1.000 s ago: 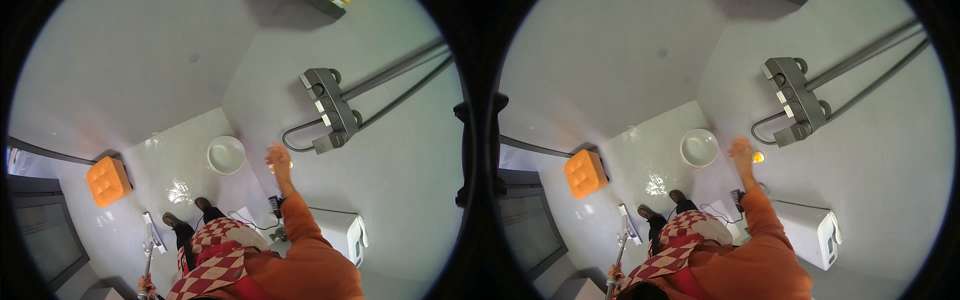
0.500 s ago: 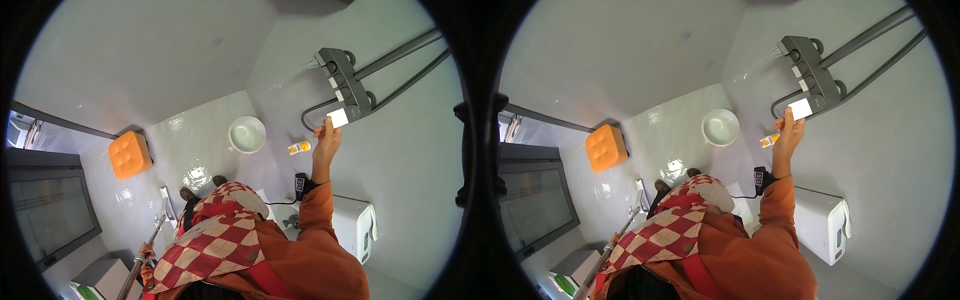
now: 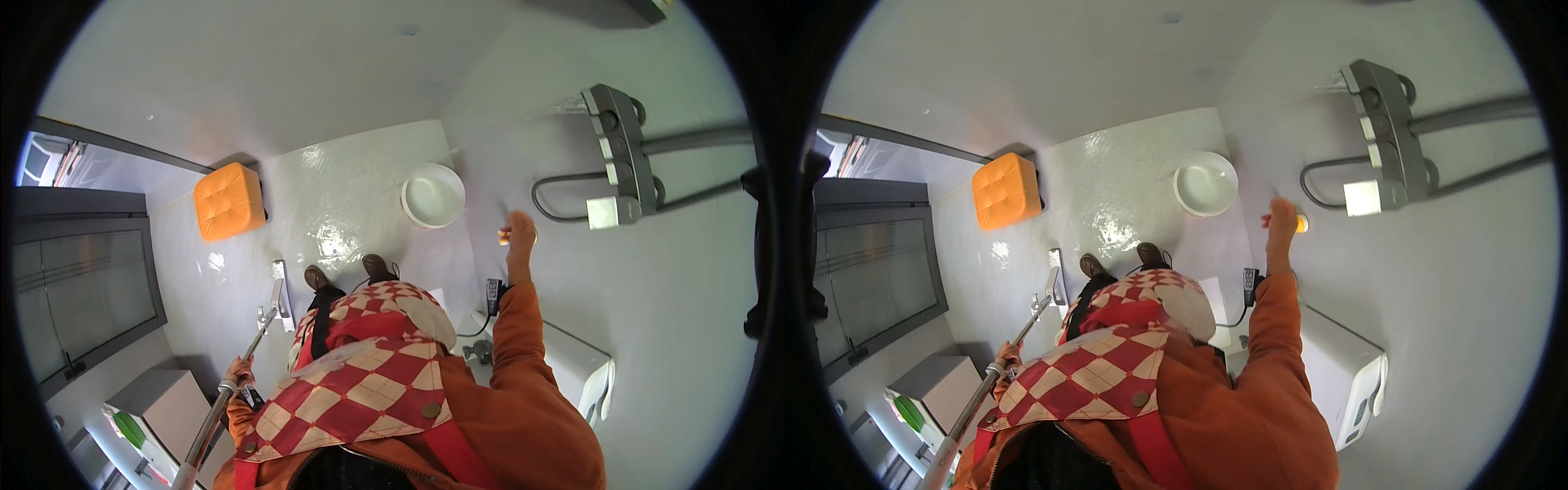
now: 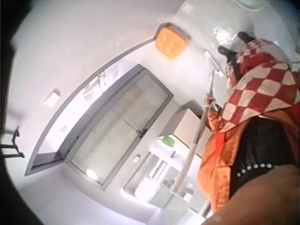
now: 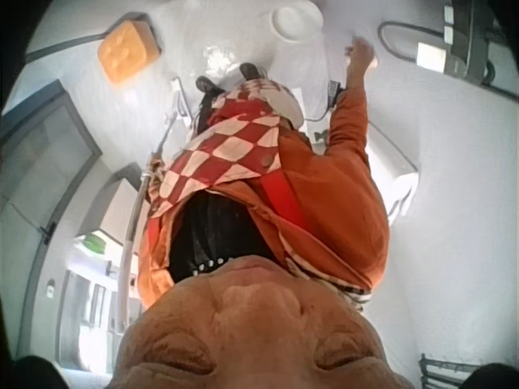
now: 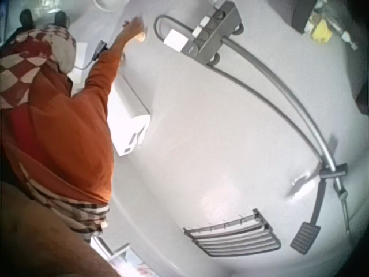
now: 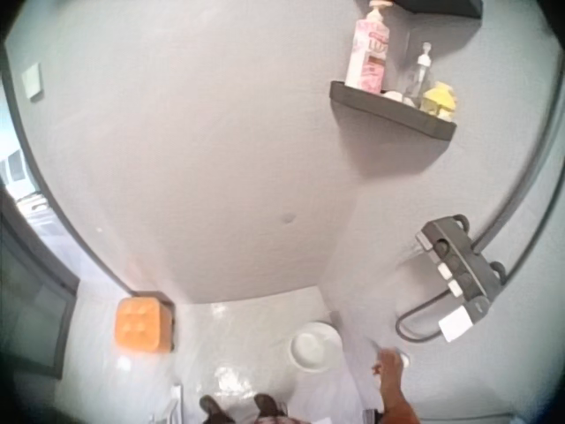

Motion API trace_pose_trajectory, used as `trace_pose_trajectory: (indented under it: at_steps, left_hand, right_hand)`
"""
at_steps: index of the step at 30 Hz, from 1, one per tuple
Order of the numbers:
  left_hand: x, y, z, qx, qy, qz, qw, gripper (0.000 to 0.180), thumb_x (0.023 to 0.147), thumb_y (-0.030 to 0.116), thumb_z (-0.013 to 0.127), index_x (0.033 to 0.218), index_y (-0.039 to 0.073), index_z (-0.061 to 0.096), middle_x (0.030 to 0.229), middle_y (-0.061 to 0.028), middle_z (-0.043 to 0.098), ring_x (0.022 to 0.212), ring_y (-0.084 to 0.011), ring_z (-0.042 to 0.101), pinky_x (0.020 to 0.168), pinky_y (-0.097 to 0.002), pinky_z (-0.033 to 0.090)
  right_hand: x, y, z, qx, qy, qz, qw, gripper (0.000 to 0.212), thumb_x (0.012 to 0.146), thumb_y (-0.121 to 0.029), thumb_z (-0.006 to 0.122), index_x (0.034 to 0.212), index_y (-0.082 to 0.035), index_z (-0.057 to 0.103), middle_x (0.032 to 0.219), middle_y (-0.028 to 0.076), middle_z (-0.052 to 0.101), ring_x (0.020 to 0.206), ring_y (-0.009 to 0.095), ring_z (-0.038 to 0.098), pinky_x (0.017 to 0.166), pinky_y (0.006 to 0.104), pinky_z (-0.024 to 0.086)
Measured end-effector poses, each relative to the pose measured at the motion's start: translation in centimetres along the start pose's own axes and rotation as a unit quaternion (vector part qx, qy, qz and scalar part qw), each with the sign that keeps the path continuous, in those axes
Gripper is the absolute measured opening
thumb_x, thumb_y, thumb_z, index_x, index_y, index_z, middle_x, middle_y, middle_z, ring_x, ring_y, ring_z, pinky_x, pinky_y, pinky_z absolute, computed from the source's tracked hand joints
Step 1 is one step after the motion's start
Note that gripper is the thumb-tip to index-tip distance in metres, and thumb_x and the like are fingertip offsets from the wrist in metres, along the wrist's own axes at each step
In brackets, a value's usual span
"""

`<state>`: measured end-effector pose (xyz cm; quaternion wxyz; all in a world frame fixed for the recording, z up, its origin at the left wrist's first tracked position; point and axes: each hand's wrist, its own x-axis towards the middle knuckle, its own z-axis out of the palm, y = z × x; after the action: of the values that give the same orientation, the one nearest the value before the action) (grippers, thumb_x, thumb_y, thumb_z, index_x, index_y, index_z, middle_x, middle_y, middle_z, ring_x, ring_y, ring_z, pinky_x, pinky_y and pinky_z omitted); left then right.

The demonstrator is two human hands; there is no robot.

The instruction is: The person mops a tiled bathroom floor using a flat mop and a bucket. They repeatedly dip the mop into the bucket, wring it, and mop different areas of the floor, including around a squat toilet and a small orange stool. At one point, they pour water from a bucket onto the floor to aid cleaning.

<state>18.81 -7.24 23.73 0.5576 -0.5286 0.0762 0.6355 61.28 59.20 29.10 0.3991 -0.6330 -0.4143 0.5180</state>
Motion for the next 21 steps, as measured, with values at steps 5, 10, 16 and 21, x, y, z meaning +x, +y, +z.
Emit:
trace_pose_trajectory:
  at_steps: [5,10,16,21]
  left_hand:
    - [1.4,-1.2,2.0,0.038,-0.046,-0.008,0.998,0.042,0.092,0.02,0.04,0.117,-0.013,0.037,0.057,0.0041,0.041,0.044,-0.0059,0.038,0.046,-0.0213,0.033]
    - [3.8,-1.3,4.6,0.01,0.061,0.092,0.994,0.042,0.093,0.021,0.036,0.122,-0.009,0.037,0.06,0.003,0.042,0.041,-0.0044,0.041,0.041,-0.0216,0.034]
    - [5.1,-2.4,6.1,-0.033,0.102,0.179,0.978,0.047,0.094,0.021,0.032,0.134,-0.002,0.022,0.067,0.0007,0.042,0.041,-0.0061,0.041,0.039,-0.0236,0.034]
    - [5.4,-3.0,6.8,-0.041,0.115,0.203,0.972,0.047,0.095,0.02,0.03,0.136,-0.001,0.019,0.066,0.0006,0.041,0.039,-0.0065,0.04,0.036,-0.0233,0.033]
  right_hand:
    - [4.4,18.4,0.7,-0.102,-0.001,0.224,0.969,0.013,0.077,-0.02,0.056,0.077,-0.007,0.055,0.068,0.005,0.053,0.053,0.018,0.057,0.042,0.0285,0.047]
    - [8.6,35.7,6.3,-0.121,0.066,0.399,0.907,0.039,0.078,-0.033,0.064,0.091,0.001,0.051,0.082,0.013,0.053,0.065,0.027,0.059,0.047,0.0359,0.051]
    - [14.9,47.1,13.9,0.088,-0.034,0.344,0.934,0.073,0.088,-0.031,0.052,0.132,0.0,0.002,0.124,0.028,0.027,0.109,0.039,0.042,0.087,0.05,0.044]
    - [18.2,53.0,16.4,0.008,-0.133,0.281,0.95,0.033,0.089,-0.018,0.049,0.109,0.008,0.045,0.101,0.016,0.053,0.093,0.024,0.056,0.079,0.0327,0.051]
